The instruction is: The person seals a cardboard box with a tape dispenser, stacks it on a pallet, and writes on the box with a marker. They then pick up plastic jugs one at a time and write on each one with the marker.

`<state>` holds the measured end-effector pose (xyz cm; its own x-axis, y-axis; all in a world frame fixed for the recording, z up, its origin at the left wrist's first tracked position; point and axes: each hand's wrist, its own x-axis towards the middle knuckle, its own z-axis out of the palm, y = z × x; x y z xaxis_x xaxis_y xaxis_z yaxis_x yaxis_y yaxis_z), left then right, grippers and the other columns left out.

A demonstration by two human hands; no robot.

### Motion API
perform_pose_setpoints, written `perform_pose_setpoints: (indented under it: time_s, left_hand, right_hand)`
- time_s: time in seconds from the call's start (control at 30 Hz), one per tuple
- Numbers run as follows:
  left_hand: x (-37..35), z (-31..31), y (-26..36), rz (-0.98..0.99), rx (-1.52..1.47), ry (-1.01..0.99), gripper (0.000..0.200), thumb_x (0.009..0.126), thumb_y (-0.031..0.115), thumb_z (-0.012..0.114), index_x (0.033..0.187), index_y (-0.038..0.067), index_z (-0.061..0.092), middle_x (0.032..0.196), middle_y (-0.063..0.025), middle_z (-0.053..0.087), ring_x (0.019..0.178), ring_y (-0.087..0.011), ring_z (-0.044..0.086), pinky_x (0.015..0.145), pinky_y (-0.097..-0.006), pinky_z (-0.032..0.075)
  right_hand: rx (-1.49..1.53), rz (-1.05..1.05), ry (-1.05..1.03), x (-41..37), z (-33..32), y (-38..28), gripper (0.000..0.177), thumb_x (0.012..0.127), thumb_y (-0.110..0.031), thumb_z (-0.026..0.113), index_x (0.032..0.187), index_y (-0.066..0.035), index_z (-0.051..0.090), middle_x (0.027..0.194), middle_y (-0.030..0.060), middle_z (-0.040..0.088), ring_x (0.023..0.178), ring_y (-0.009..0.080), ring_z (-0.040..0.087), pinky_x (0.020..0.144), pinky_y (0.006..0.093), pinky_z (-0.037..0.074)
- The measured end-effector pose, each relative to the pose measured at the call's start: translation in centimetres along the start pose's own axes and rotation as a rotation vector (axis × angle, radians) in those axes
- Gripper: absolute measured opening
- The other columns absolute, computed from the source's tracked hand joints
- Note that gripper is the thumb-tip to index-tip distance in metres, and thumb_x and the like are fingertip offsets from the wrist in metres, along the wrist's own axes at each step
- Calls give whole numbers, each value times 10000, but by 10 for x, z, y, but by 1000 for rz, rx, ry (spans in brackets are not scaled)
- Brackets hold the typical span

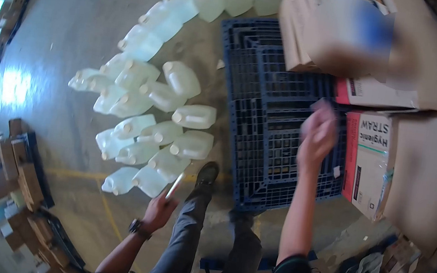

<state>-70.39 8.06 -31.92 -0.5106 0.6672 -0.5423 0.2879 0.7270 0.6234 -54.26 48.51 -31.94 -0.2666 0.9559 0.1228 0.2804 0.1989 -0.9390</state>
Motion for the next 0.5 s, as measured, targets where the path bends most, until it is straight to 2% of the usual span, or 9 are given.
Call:
perform_pose_setpoints:
  time_s: [0.03, 0.07, 0.1, 0.17, 0.27, 0.37, 0.4, 0.47, 0.5]
  left_hand:
    - [19, 10, 8, 72, -12, 11, 261, 910, 242, 636, 877, 11, 519, 603, -168, 550, 543, -390, 539, 517, -453, 414]
    - [35, 22, 12, 149, -26, 23, 266, 897, 238, 643, 881, 7, 511, 626, -179, 565, 590, -400, 568, 543, -466, 434]
    - [48, 33, 17, 282, 55, -2, 266, 879, 229, 655, 893, 6, 510, 672, -187, 585, 654, -410, 585, 575, -471, 448]
    - [57, 51, 19, 398, 138, -45, 271, 860, 220, 667, 906, 4, 509, 718, -195, 606, 718, -420, 602, 607, -477, 463]
    - [47, 79, 5, 135, 305, -346, 298, 825, 208, 701, 974, 10, 537, 792, -186, 623, 768, -389, 624, 650, -440, 485]
    - [34, 106, -31, 149, -218, -413, 331, 806, 208, 726, 1014, 14, 556, 775, -167, 620, 734, -332, 642, 649, -411, 499]
    - [29, 106, -46, 110, -154, -548, 355, 798, 214, 732, 1039, 20, 557, 791, -168, 621, 753, -317, 645, 660, -404, 499]
    - [38, 98, -67, 55, -4, -830, 407, 782, 225, 745, 1089, 31, 559, 822, -171, 624, 791, -285, 652, 681, -390, 498]
    - [61, 96, -63, 46, 254, -718, 446, 765, 232, 748, 1115, 41, 549, 848, -164, 626, 831, -292, 640, 721, -401, 492]
  right_hand:
    - [351, 260, -293, -56, 20, -2, 201, 916, -240, 638, 912, -48, 579, 791, 24, 598, 652, 84, 537, 595, 249, 454]
    - [233, 71, -480, -118, 40, 32, 273, 845, -283, 725, 905, -55, 588, 732, -30, 567, 591, 48, 510, 586, 229, 452]
    - [326, 356, -694, -159, 44, 14, 295, 780, -234, 796, 884, -59, 583, 772, -49, 564, 631, 30, 520, 594, 207, 442]
    - [504, 704, -362, -240, 78, 20, 259, 804, -163, 800, 866, -60, 570, 765, -36, 556, 611, 8, 454, 544, 186, 372]
    - [417, 817, -231, -262, 74, 49, 217, 849, -138, 760, 821, -67, 556, 769, -11, 561, 610, 16, 448, 533, 203, 363]
    - [132, 173, -382, -247, 29, 64, 227, 847, -114, 737, 760, -84, 530, 737, -16, 527, 621, 53, 495, 541, 215, 379]
    - [384, 369, -213, -249, 3, 82, 241, 831, -128, 750, 778, -99, 517, 715, -15, 509, 607, 72, 498, 528, 233, 383]
    - [799, 369, -16, -222, -58, 96, 222, 839, -98, 714, 825, -105, 493, 705, 4, 513, 555, 77, 468, 479, 233, 377]
    - [764, 299, 32, -213, -79, 106, 184, 843, -82, 695, 870, -83, 512, 700, 11, 514, 539, 78, 461, 472, 231, 378]
